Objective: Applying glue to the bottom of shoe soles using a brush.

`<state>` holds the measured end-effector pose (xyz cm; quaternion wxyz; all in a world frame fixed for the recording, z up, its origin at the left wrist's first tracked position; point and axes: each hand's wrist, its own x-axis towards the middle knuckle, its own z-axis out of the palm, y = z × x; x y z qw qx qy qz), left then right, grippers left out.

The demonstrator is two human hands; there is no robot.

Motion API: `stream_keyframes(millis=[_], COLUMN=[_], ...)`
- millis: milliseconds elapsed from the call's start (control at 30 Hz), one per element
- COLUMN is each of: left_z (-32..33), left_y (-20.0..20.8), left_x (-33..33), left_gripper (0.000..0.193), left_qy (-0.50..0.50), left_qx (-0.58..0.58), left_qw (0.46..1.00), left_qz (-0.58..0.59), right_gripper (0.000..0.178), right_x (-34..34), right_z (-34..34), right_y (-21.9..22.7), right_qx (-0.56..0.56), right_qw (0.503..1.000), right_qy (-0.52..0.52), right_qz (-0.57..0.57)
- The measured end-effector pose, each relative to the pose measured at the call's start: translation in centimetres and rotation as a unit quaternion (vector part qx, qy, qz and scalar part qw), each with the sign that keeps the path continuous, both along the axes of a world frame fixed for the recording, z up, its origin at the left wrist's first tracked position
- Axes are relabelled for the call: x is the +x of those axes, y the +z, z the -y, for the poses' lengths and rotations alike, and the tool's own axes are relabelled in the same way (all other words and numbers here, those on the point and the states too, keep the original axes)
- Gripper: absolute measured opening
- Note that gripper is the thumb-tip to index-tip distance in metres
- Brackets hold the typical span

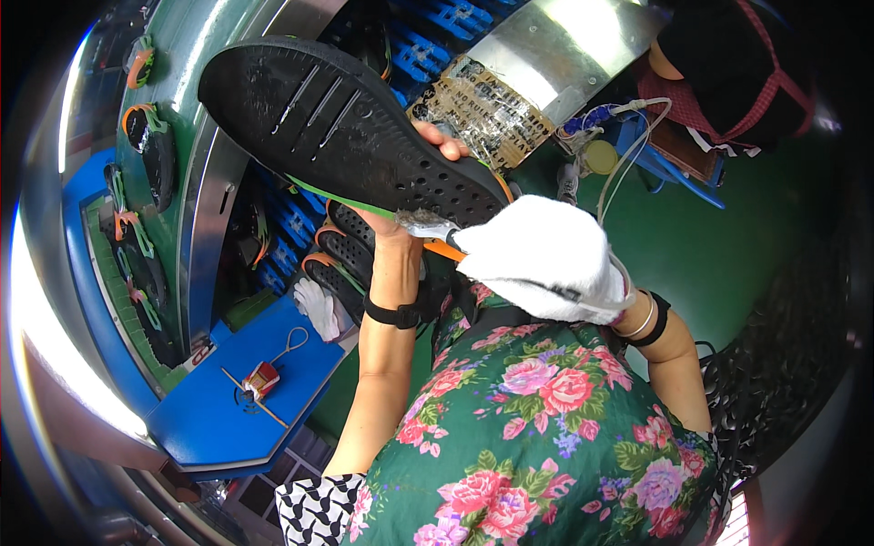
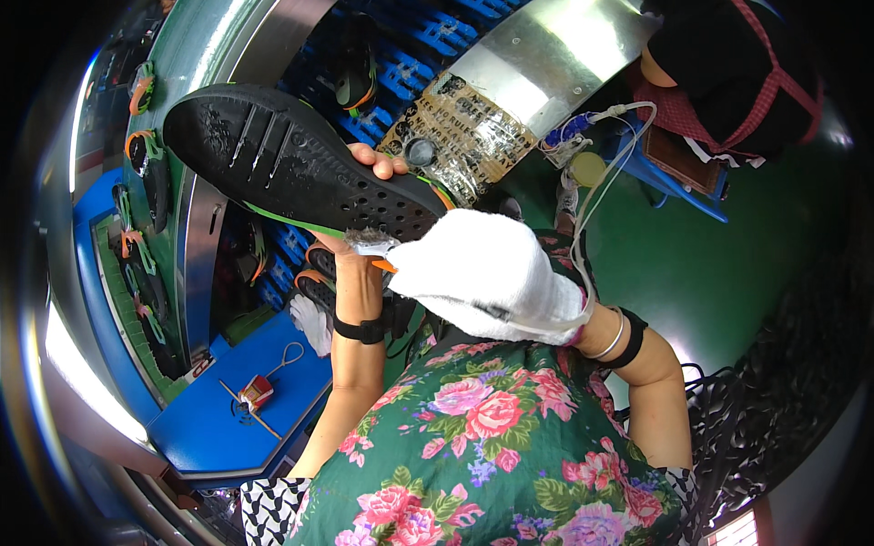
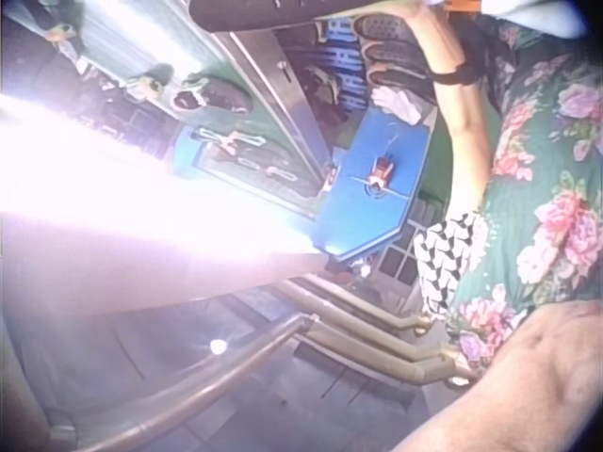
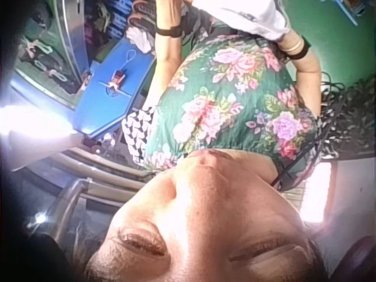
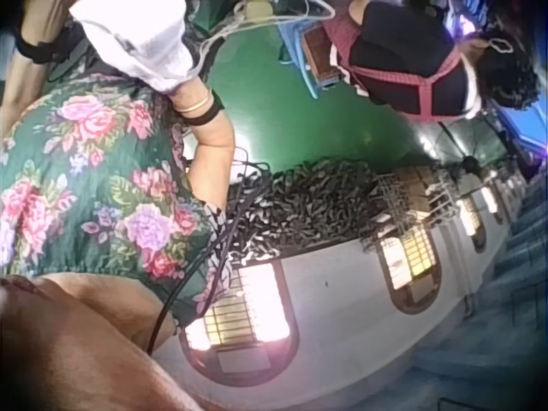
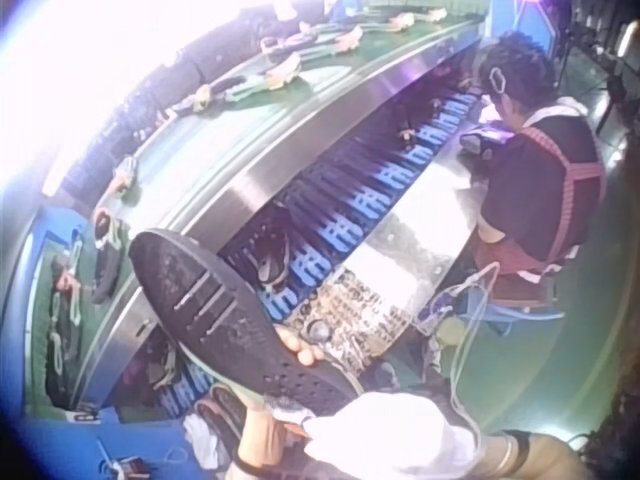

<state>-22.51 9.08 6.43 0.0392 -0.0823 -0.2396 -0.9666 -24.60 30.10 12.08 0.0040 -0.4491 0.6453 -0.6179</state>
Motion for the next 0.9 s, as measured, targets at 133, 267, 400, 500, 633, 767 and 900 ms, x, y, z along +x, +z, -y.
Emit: stream_keyframes(millis=[133,267,400,500,633,767,900], left_z=[0.4,1.0,1.6,1.5,1.7,1.7,1.9], left_y=[0.3,-0.2,-0.4,-0.1,-0.1,0.1,0.4], left_x=[-0.2,-0.6,-0.8,-1.3,-1.4,-1.6,-1.8], left_gripper=[0.088,0.087,0.086,0.085,0.085,0.083,0.08], left_qy=[-0.008,-0.004,-0.014,-0.019,-0.024,-0.014,-0.005], left_qx=[0.013,-0.014,-0.009,-0.01,-0.02,-0.017,-0.04], left_qw=[1.0,1.0,1.0,1.0,0.999,1.0,0.999], left_qz=[0.007,-0.001,0.01,-0.003,0.015,0.011,-0.003], right_gripper=[0.028,0.028,0.025,0.024,0.024,0.022,0.022], right_x=[-0.9,-0.7,-1.3,-1.8,-1.7,-2.0,-2.1], right_z=[-0.5,-0.1,-0.2,-0.9,-0.4,-0.4,-0.7], right_y=[-0.4,-0.1,-0.1,-0.4,-0.6,-0.7,-0.7], right_qx=[-0.015,0.006,-0.001,0.022,0.015,-0.002,0.016], right_qw=[0.996,1.0,0.997,0.992,0.999,0.998,0.995], right_qy=[-0.002,-0.023,0.006,-0.01,0.003,-0.002,-0.018], right_qz=[0.091,0.009,0.081,0.124,0.045,0.06,0.098])
